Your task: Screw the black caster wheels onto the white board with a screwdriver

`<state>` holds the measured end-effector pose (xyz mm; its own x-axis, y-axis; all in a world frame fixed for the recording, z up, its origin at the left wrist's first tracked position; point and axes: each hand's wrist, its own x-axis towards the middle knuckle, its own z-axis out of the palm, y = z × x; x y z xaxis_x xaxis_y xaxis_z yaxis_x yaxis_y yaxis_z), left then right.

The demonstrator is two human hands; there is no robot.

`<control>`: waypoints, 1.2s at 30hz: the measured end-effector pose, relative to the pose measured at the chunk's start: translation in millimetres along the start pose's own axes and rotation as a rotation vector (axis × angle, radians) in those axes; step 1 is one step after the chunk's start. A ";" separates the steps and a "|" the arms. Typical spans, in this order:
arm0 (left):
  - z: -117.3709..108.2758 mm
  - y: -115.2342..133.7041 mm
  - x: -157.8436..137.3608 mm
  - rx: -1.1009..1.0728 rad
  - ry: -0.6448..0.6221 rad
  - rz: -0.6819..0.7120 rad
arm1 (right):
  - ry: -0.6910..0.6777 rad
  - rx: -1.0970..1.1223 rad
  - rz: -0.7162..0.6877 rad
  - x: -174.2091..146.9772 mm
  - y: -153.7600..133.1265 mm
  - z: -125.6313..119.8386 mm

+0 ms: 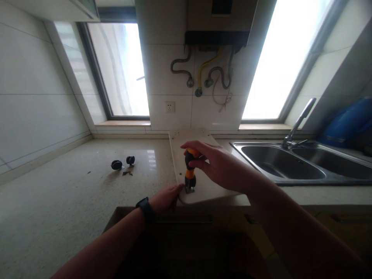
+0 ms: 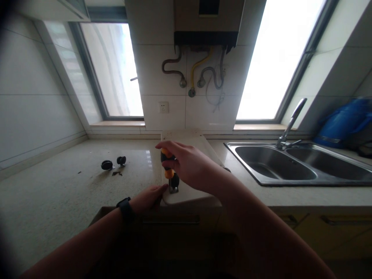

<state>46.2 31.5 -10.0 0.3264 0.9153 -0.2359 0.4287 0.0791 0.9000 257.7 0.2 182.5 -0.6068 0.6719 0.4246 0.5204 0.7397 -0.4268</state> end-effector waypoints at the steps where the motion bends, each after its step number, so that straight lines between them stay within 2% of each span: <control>1: -0.3 1.3 0.0 -0.009 0.006 0.010 | 0.051 -0.041 -0.004 2.9 -0.4 -2.3; 4: -1.1 5.8 -1.2 -0.048 0.008 0.023 | 0.166 -0.141 -0.031 11.6 0.5 -8.4; 7: -0.9 7.6 -3.2 -0.030 -0.007 0.023 | 0.234 -0.190 0.003 18.5 4.1 -6.9; 11: 3.1 3.9 -4.7 0.029 -0.011 0.000 | 0.278 -0.343 0.041 21.7 6.1 8.0; 16: 7.3 -0.8 -4.5 0.019 -0.022 -0.013 | 0.280 -0.511 -0.023 15.7 -0.3 22.7; 19: 6.8 -1.3 -3.9 0.010 -0.022 -0.015 | 0.184 -0.493 -0.081 7.8 -3.9 18.4; 24: 5.5 1.3 -3.5 -0.033 -0.017 -0.002 | -0.124 -0.138 -0.190 -8.5 -1.4 -4.6; 26: 5.3 1.4 -2.9 -0.066 -0.029 0.009 | -0.218 -0.019 -0.176 -12.0 2.0 -12.4; 28: 5.3 -0.4 -1.4 -0.097 -0.040 0.015 | -0.233 0.024 -0.123 -12.7 5.7 -15.8; 31: 5.9 -5.5 1.7 -0.123 -0.039 0.012 | -0.096 -0.044 -0.076 -10.6 11.3 -10.5; 36: 7.1 -9.7 3.7 -0.112 -0.015 0.005 | 0.306 -0.266 -0.115 -9.2 15.8 14.7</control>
<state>49.3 31.3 -22.2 0.3409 0.9099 -0.2362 0.3308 0.1191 0.9361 262.7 5.1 160.2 -0.4844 0.5355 0.6918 0.6210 0.7675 -0.1593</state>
